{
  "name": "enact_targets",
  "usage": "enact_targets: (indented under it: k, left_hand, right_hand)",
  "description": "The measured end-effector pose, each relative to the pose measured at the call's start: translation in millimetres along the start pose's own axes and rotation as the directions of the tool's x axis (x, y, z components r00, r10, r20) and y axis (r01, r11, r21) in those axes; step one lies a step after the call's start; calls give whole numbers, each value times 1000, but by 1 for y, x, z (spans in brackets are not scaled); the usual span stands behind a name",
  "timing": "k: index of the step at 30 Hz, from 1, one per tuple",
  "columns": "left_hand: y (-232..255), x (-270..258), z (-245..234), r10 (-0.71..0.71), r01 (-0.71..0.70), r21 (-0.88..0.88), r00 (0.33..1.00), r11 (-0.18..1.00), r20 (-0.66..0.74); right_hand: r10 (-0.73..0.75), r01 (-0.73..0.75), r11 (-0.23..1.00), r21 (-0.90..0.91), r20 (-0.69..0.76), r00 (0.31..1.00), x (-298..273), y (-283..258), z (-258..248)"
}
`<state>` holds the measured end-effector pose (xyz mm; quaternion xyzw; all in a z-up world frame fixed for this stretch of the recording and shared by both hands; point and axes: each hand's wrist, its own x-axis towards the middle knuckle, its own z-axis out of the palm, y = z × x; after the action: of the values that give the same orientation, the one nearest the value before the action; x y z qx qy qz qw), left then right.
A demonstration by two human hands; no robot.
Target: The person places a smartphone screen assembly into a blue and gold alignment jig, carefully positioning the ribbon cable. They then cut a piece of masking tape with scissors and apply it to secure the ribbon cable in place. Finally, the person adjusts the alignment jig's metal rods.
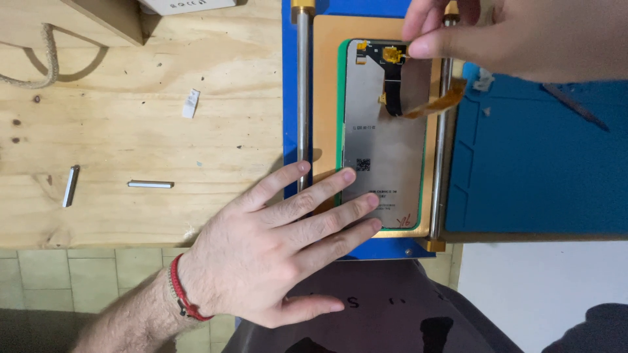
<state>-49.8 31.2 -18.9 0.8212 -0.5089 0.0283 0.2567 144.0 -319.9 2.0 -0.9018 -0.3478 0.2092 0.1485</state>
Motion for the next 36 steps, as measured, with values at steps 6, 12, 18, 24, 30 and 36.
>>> enact_targets:
  k: [6, 12, 18, 24, 30, 36]
  left_hand:
    - [2, 0, 1, 5, -5, 22, 999, 1000, -34]
    - [3, 2, 2, 13, -13, 1, 998, 1000, -65]
    - [3, 5, 1, 25, -27, -16, 993, 1000, -113]
    - [-3, 14, 3, -35, 66, 81, 942, 995, -335]
    - [-31, 44, -7, -337, 329, -105, 803, 938, -491]
    - [-56, 73, -3, -490, 493, -91, 795, 866, -358]
  right_hand:
    - [-123, 122, 992, -27, -43, 991, 11, -29, -2]
    - [73, -53, 989, -137, 151, 986, 6, -72, -17]
    - [78, 18, 898, -440, 198, 977, -6, -93, -18]
    - [-58, 60, 990, -130, 19, 998, -19, -85, -20]
    - [39, -38, 999, 19, -54, 998, -26, -79, -19]
    - [2, 12, 997, 77, -177, 984, -37, -51, -14]
